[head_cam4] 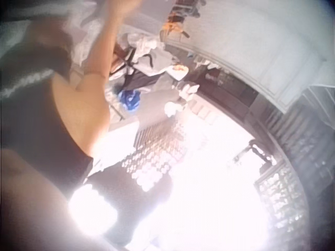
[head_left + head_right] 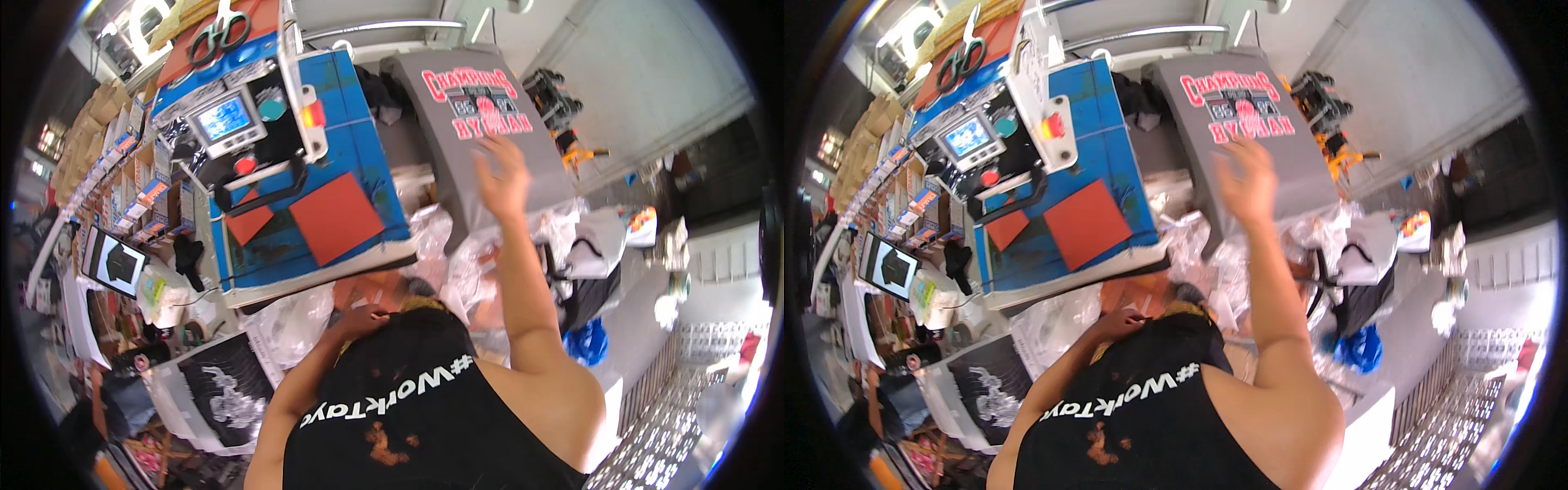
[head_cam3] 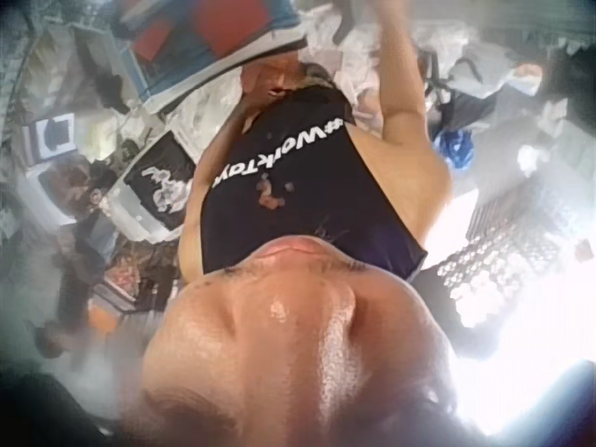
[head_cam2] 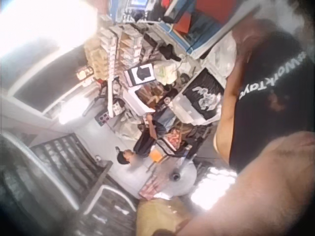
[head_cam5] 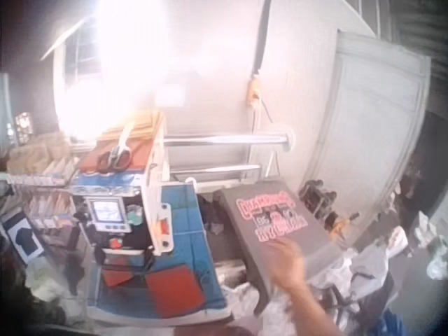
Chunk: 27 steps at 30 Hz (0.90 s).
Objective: The person prepares and positions t-shirts for printing, using a heat press machine and cutting transfers. The person moves printed shirts, aligns a black t-shirt on a printing platen, cuts a graphic transfer sheet with scissors, and positions the transfer onto the garment.
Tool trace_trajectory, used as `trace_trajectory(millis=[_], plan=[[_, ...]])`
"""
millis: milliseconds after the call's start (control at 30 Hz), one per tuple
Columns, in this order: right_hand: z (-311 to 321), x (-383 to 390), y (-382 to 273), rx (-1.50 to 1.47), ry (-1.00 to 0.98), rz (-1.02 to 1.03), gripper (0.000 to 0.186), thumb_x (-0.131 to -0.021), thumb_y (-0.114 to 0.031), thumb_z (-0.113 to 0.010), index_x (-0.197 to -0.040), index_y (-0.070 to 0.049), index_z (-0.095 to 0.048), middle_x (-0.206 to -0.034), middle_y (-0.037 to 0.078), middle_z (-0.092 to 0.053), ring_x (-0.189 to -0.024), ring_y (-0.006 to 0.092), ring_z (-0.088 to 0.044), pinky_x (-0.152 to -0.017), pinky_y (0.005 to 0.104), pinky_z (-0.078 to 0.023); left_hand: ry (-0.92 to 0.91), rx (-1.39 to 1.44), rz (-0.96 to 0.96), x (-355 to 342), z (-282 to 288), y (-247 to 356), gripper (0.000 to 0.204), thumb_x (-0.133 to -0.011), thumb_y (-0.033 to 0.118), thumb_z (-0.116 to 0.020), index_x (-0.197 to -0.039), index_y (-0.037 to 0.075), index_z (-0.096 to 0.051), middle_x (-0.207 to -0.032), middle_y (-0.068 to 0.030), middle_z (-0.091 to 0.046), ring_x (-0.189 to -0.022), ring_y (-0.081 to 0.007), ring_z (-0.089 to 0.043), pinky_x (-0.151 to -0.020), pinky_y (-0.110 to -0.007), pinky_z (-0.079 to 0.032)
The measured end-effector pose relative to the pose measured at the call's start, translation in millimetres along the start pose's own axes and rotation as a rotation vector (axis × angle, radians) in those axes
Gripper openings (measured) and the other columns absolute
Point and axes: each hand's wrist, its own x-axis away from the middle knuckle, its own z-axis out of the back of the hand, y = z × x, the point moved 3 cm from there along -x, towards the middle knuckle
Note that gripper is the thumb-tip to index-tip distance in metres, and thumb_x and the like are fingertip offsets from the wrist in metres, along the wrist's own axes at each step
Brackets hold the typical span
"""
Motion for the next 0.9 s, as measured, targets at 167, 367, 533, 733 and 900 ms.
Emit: trace_trajectory(millis=[167,367,533,733,900], plan=[[110,72,323,0.719,-0.208,-0.549,0.06,-0.073,-0.007,-0.065,-0.132,-0.007,-0.054,-0.135,0.017,-0.055,-0.129,0.0376,-0.046,-0.107,0.0478,-0.039,0.25,0.928,-0.134,-156,-77,76,0.048,-0.097,0.027,-0.061,-0.137,0.004,-0.048,-0.126,-0.0092,-0.059,-0.12,-0.0214,-0.054,-0.103,-0.037,-0.043],[150,96,439,0.058,-0.888,-0.782,0.062,-0.079,-0.016,-0.067,-0.138,-0.009,-0.049,-0.111,0.014,-0.061,-0.097,0.0239,-0.054,-0.085,0.0383,-0.046,0.403,1.485,-0.106,-178,-73,138,0.037,-0.093,0.029,-0.067,-0.117,0.002,-0.058,-0.098,-0.0081,-0.06,-0.087,-0.0195,-0.062,-0.088,-0.037,-0.055],[213,19,522,-0.258,-0.85,-0.936,0.053,-0.084,-0.03,-0.07,-0.132,-0.012,-0.056,-0.122,0.012,-0.063,-0.096,0.0283,-0.062,-0.087,0.0464,-0.051,0.695,0.456,-0.19,-103,-13,261,0.044,-0.091,0.041,-0.067,-0.1,-0.003,-0.066,-0.085,-0.0033,-0.063,-0.083,-0.0117,-0.06,-0.076,-0.03,-0.052],[117,-155,305,-0.539,-0.652,-0.273,0.055,-0.086,-0.028,-0.066,-0.135,-0.006,-0.053,-0.13,0.015,-0.057,-0.112,0.0316,-0.055,-0.097,0.0455,-0.045,0.649,0.909,-0.95,-9,-64,362,0.035,-0.095,0.035,-0.065,-0.095,0.001,-0.065,-0.086,0.0038,-0.062,-0.081,-0.0077,-0.053,-0.073,-0.028,-0.045],[122,-192,-20,-1.086,-0.65,0.407,0.057,-0.088,-0.027,-0.063,-0.137,-0.001,-0.05,-0.137,0.018,-0.053,-0.124,0.0343,-0.049,-0.105,0.0447,-0.039,0.947,1.267,-1.486,96,-212,295,0.012,-0.09,0.02,-0.069,-0.097,0.009,-0.068,-0.104,-0.0064,-0.067,-0.103,-0.0197,-0.062,-0.095,-0.042,-0.047]])
